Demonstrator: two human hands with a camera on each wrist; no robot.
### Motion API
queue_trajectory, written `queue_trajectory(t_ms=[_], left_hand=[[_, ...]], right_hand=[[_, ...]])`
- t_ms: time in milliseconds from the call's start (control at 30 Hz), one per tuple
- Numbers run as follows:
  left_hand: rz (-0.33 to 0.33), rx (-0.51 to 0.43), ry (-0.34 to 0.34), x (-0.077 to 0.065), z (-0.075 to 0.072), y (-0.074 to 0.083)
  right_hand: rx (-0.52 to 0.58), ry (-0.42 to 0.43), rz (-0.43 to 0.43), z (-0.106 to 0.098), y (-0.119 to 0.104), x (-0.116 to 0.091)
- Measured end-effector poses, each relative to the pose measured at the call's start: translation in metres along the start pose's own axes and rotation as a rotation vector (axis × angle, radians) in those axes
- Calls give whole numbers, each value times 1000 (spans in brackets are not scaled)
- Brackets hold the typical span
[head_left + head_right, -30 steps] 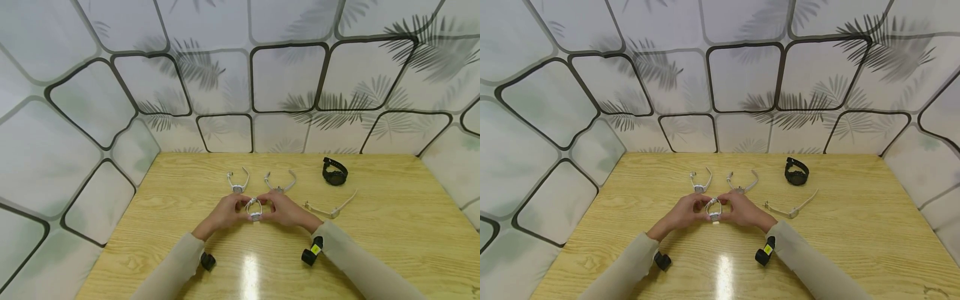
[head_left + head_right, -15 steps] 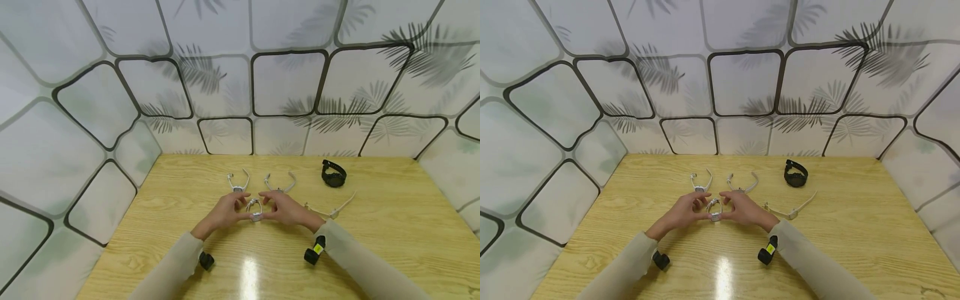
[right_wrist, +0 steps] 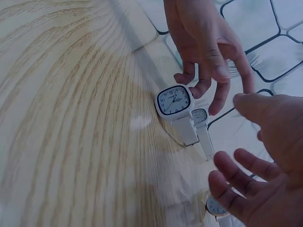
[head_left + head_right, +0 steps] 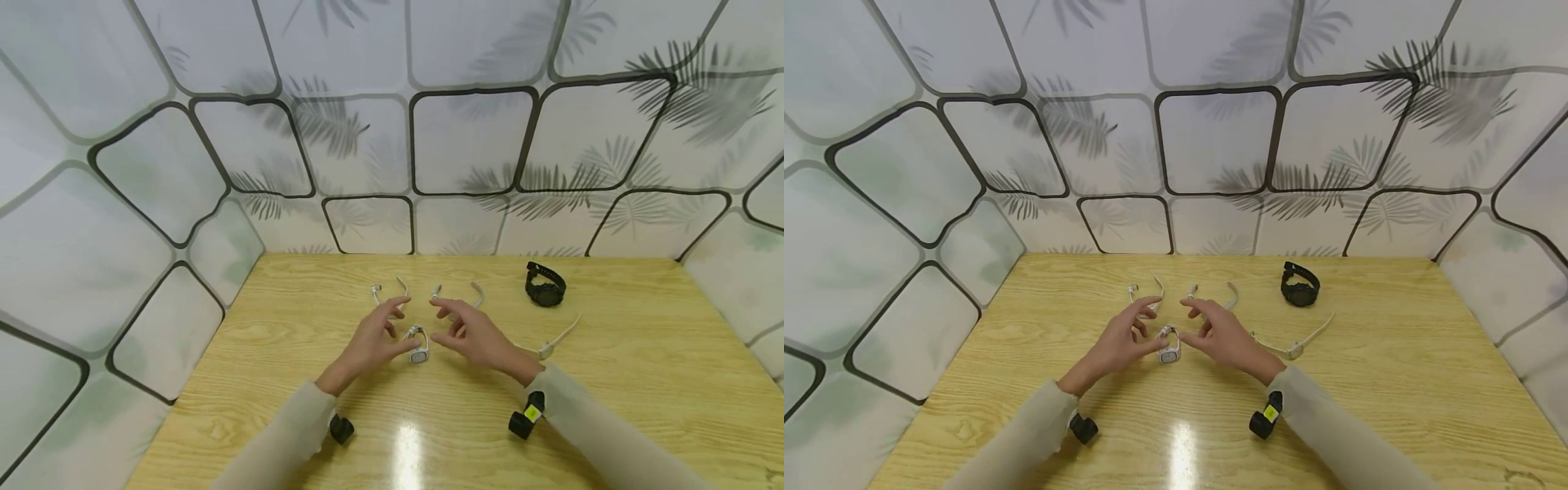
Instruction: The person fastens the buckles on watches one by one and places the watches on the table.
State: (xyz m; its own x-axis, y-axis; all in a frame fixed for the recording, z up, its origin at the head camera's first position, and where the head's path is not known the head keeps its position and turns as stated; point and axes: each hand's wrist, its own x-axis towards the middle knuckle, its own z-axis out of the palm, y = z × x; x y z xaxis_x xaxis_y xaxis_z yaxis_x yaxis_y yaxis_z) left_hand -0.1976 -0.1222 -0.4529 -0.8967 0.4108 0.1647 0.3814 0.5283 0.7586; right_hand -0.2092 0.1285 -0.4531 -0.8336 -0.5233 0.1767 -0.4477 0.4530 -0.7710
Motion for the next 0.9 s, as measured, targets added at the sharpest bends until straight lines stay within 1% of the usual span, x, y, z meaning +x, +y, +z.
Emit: queue_trajectory(t_ms=[167,367,500,633,900], left_hand=[[63,-52,86,3,7,10],[91,-72,146,7,16,22],[105,-84,167,10,24,29],[118,-116,167,13,32,38],[125,-135,196,19,52,52]], right_hand=[[17,94,0,-13,4,-12],[-24,180,4,-30,15,-30],[-57,223,10,-40,22,-42],[-87,261,28,-51,27,-56],[-141,297,102,-73,34,-83]])
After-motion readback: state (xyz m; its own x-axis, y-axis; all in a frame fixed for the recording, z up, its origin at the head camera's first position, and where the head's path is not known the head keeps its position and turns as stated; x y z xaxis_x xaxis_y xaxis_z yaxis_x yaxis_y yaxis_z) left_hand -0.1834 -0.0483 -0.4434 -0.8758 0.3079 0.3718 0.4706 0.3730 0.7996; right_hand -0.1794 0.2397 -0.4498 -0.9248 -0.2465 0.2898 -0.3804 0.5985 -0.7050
